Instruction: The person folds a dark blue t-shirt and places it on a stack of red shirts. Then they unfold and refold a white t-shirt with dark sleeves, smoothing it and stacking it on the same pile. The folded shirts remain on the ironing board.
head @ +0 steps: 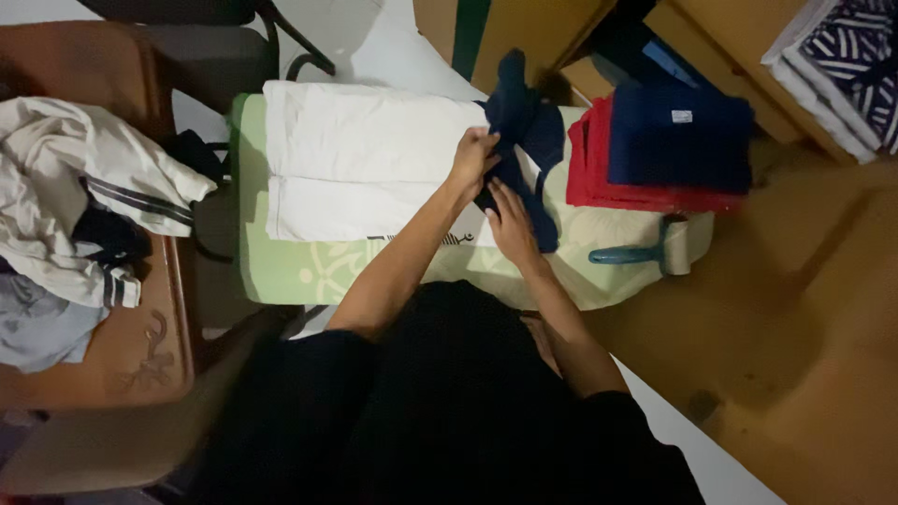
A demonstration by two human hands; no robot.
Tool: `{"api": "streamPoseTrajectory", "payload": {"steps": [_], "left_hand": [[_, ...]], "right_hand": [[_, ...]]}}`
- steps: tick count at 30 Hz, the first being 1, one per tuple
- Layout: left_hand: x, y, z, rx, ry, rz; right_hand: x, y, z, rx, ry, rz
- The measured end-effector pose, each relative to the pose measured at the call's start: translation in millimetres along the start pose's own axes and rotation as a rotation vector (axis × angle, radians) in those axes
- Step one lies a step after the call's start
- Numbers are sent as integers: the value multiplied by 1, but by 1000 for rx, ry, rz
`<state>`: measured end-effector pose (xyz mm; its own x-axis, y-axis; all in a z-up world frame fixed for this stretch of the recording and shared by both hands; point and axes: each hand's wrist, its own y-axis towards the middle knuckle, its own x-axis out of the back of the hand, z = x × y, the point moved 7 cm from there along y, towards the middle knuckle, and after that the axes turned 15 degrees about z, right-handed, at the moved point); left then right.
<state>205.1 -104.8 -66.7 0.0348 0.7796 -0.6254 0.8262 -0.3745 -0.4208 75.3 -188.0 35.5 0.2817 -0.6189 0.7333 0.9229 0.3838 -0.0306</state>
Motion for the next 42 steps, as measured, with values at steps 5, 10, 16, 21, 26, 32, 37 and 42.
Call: {"api": "streamPoseTrajectory", "payload": {"steps": [5, 10, 16, 21, 26, 32, 37, 42], "left_hand": [[30, -27, 2, -115, -20, -51], [57, -33, 24, -113, 82, -98], [80, -43, 40, -9, 36, -151], [63, -30, 19, -5, 28, -46], [32, -5, -19, -49, 118, 141], [31, 24, -11, -58, 156, -34], [28, 15, -19, -218, 56, 75], [19, -36, -43, -289, 43, 132]], "right_hand": [[0, -15, -8, -7, 29, -9], [4, -36, -6, -49, -183, -89], [43, -43, 4, -148, -521, -453], [36, -23, -11, -235, -487, -249], [20, -26, -13, -168, -409, -202], [14, -26, -19, -173, -397, -215], [14, -26, -27, -220, -367, -227], [17, -26, -31, -189, -360, -251]]}}
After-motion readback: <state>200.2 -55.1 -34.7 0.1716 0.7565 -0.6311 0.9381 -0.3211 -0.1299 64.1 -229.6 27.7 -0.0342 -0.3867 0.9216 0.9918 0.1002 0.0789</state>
